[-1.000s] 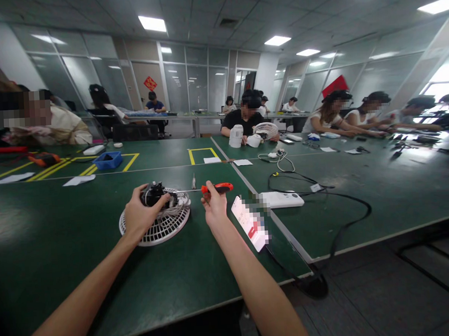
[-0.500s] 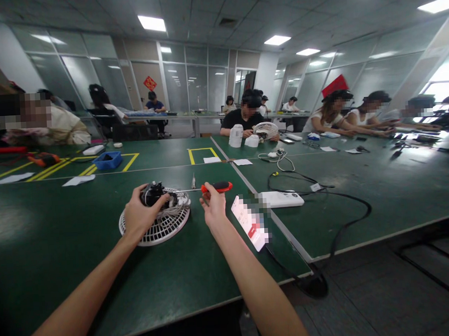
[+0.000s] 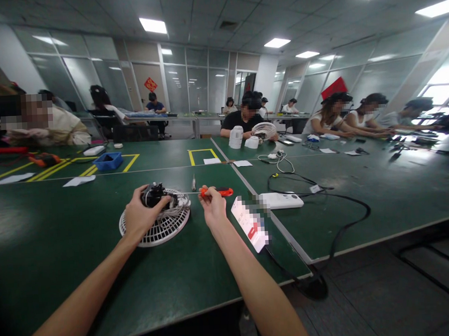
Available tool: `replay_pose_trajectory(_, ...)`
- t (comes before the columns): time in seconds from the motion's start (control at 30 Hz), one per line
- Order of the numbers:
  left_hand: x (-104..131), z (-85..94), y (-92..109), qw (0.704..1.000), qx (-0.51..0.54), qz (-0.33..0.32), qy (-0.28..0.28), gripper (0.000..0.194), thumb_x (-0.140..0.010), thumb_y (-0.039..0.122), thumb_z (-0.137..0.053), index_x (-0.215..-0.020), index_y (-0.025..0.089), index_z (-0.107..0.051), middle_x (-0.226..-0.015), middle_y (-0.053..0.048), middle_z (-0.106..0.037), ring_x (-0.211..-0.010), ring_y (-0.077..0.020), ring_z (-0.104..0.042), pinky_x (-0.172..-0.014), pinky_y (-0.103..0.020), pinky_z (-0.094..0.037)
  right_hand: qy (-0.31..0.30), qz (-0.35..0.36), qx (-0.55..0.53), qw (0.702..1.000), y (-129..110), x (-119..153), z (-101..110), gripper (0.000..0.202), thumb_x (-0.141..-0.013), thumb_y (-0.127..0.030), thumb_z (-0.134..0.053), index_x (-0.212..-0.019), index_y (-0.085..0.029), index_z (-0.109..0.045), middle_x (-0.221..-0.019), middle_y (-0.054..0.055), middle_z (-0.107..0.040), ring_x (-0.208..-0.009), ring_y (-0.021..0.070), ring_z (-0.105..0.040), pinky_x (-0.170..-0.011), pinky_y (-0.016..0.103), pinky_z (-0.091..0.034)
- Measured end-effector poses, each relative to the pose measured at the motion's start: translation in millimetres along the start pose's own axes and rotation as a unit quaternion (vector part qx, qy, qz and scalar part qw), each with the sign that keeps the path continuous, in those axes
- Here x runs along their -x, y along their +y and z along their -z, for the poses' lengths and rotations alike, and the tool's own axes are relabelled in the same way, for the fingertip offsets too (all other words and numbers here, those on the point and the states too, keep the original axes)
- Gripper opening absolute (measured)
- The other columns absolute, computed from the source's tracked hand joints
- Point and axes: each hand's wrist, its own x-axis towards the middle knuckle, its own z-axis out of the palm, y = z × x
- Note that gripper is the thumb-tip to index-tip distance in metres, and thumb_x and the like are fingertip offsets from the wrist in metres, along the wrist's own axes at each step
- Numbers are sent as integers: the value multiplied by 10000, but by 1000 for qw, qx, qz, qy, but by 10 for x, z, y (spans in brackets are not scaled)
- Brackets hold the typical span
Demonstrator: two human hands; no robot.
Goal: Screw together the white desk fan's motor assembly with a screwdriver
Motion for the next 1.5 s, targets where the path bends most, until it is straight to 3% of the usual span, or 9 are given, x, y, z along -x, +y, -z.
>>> replay_pose_trajectory(0.3,6,-2,14,1000,3,13,-3,847,-708,720,-753,-1377,228,-586,-1284,-159,-716,-1191,-373,-673,-1053,-538,-509,8,49,47,998,121,-87,66,153,-757,-71,-729,-761,-176,-617,-656,-15,-703,-601,103,-660,-598,191,-558)
replay_pose_trajectory(0.5,-2,-15,-9,1000,-10,0,1,825,-720,718,-744,-1371,235,-589,-1284,-152,-716,-1187,-370,-676,-1060,-531,-509,23,85,71,994,231,-158,118,308,-720,-223,-873,-817,-202,-582,-633,-30,-683,-575,113,-651,-517,192,-512)
replay_pose_trajectory(0.8,2,19,37,1000,-11,-3,-8,835,-726,704,-738,-1380,209,-581,-1301,-161,-707,-1185,-357,-678,-1058,-511,-516,76,147,156,974,185,-263,124,230,-790,-311,-754,-813,-230,-540,-552,-95,-554,-480,103,-516,-491,216,-448)
replay_pose_trajectory(0.9,4,27,45,1000,-13,-3,-12,822,-733,695,-734,-1380,213,-581,-1303,-161,-707,-1189,-354,-680,-1063,-506,-515,70,235,318,916,153,-328,168,155,-766,-268,-708,-790,-240,-558,-585,-94,-537,-564,131,-525,-577,237,-450)
replay_pose_trajectory(1.0,4,32,38,1000,-17,-7,-12,818,-741,697,-722,-1389,220,-575,-1297,-156,-712,-1203,-363,-676,-1071,-514,-512,28,290,497,817,146,-369,222,110,-777,-287,-679,-829,-244,-592,-712,-54,-619,-717,176,-588,-741,282,-484)
replay_pose_trajectory(1.13,4,38,21,1000,-16,-16,-20,807,-752,683,-709,-1395,216,-568,-1304,-153,-709,-1205,-364,-676,-1071,-515,-518,9,264,672,692,178,-378,253,231,-841,-328,-637,-1026,-190,-642,-1037,97,-724,-1011,279,-650,-973,402,-464)
replay_pose_trajectory(1.27,-2,30,-1,1000,-19,-18,-14,793,-754,679,-707,-1392,226,-575,-1287,-147,-718,-1191,-355,-685,-1074,-508,-520,-9,257,778,574,229,-364,279,424,-854,-291,-632,-1245,-128,-632,-1392,209,-613,-1359,337,-502,-1192,489,-273)
replay_pose_trajectory(1.37,-11,37,-20,1000,-16,-15,-18,798,-747,684,-707,-1397,238,-582,-1281,-138,-725,-1191,-352,-688,-1078,-504,-522,-24,255,798,546,252,-358,307,465,-878,-299,-599,-1313,-137,-618,-1476,210,-555,-1457,334,-409,-1253,554,-121)
replay_pose_trajectory(1.5,-24,97,-50,999,-23,-6,-33,798,-759,699,-679,-1410,247,-593,-1296,-132,-725,-1190,-359,-690,-1062,-514,-534,-12,250,796,551,249,-343,314,589,-895,-305,-574,-1459,-146,-509,-1581,197,-477,-1557,352,-277,-1258,609,-66)
